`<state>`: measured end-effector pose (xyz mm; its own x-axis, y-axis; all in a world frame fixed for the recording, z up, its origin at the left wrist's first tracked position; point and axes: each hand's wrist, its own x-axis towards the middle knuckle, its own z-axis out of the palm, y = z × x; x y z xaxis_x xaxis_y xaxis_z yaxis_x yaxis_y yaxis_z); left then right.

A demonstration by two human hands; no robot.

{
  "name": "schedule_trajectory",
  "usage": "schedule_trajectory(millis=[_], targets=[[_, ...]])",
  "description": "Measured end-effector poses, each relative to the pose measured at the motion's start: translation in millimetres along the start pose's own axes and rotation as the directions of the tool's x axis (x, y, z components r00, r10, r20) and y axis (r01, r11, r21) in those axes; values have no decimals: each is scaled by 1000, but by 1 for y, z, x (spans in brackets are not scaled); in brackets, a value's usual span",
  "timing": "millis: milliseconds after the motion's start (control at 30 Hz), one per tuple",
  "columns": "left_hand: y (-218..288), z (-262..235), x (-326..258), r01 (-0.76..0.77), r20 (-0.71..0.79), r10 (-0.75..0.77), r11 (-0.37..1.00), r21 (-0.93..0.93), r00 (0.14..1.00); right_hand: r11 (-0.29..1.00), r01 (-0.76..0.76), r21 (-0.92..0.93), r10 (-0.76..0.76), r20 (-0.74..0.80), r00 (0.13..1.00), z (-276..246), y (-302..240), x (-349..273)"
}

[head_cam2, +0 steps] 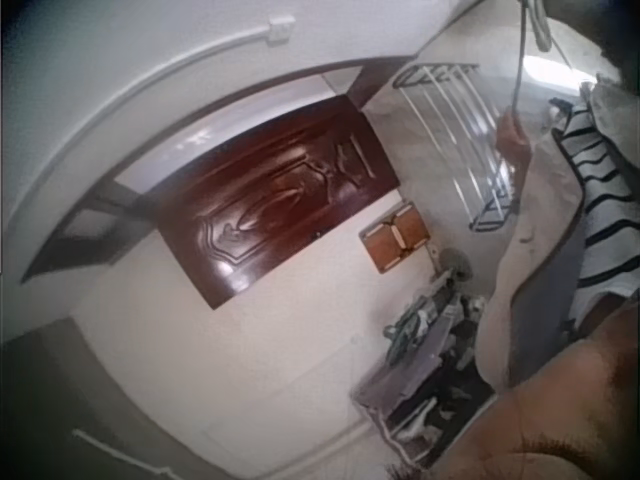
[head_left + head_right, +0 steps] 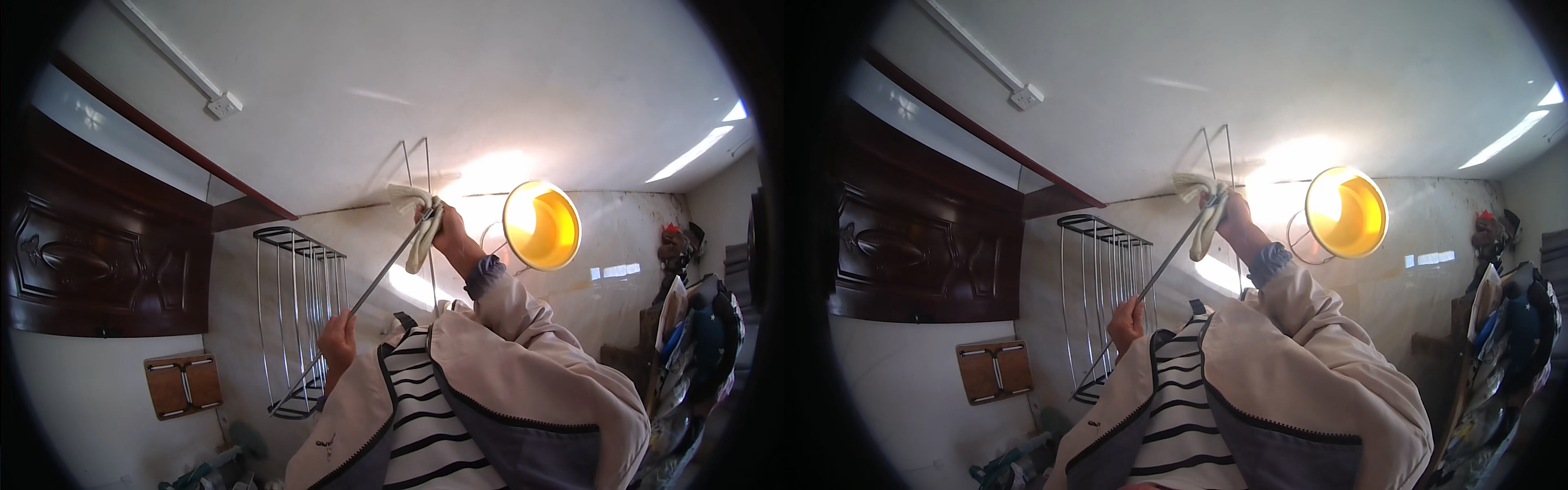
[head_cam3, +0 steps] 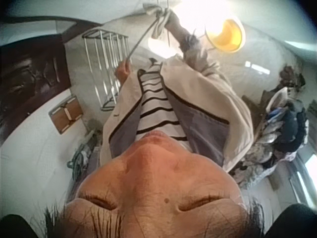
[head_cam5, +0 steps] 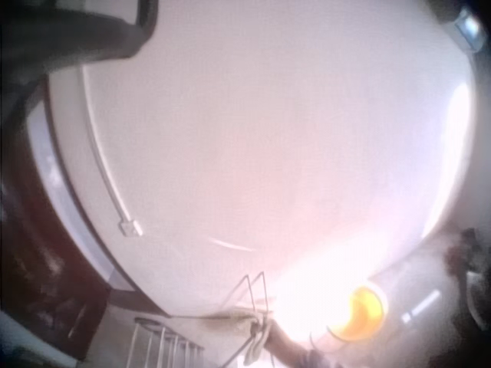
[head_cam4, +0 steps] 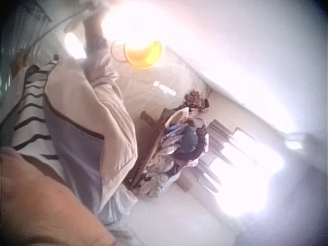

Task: The person assembles a metal drying rack by inserting horizontal metal rods into the frame and wiping them with a cloth. The person handles the rods one at a time, inserts them into the rack, and occasionally wipes the rods and frame.

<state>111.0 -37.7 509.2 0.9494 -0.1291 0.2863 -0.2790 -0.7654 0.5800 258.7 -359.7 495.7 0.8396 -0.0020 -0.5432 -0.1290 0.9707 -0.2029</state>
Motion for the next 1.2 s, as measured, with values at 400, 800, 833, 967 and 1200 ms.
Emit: schedule_trajectory(millis=[400, 800, 833, 967, 1200], targets=[[14, 19, 14, 129, -71, -139, 983, -134, 988, 970, -135, -201, 188, 276, 943, -25, 15, -18], [31, 25, 29, 292, 132, -265, 920, -262, 955, 701, 35, -713, 285, 324, 902, -20, 75, -55], [33, 26, 31, 275, 150, -242, 924, -264, 959, 626, 157, -764, 254, 390, 885, -14, 83, -59], [36, 19, 34, 272, 243, -218, 938, -216, 945, 548, 133, -826, 96, 220, 971, 0, 95, -56], [13, -36, -7, 335, 361, -260, 928, -162, 896, 623, 283, -729, -378, 37, 925, -28, 49, 19]])
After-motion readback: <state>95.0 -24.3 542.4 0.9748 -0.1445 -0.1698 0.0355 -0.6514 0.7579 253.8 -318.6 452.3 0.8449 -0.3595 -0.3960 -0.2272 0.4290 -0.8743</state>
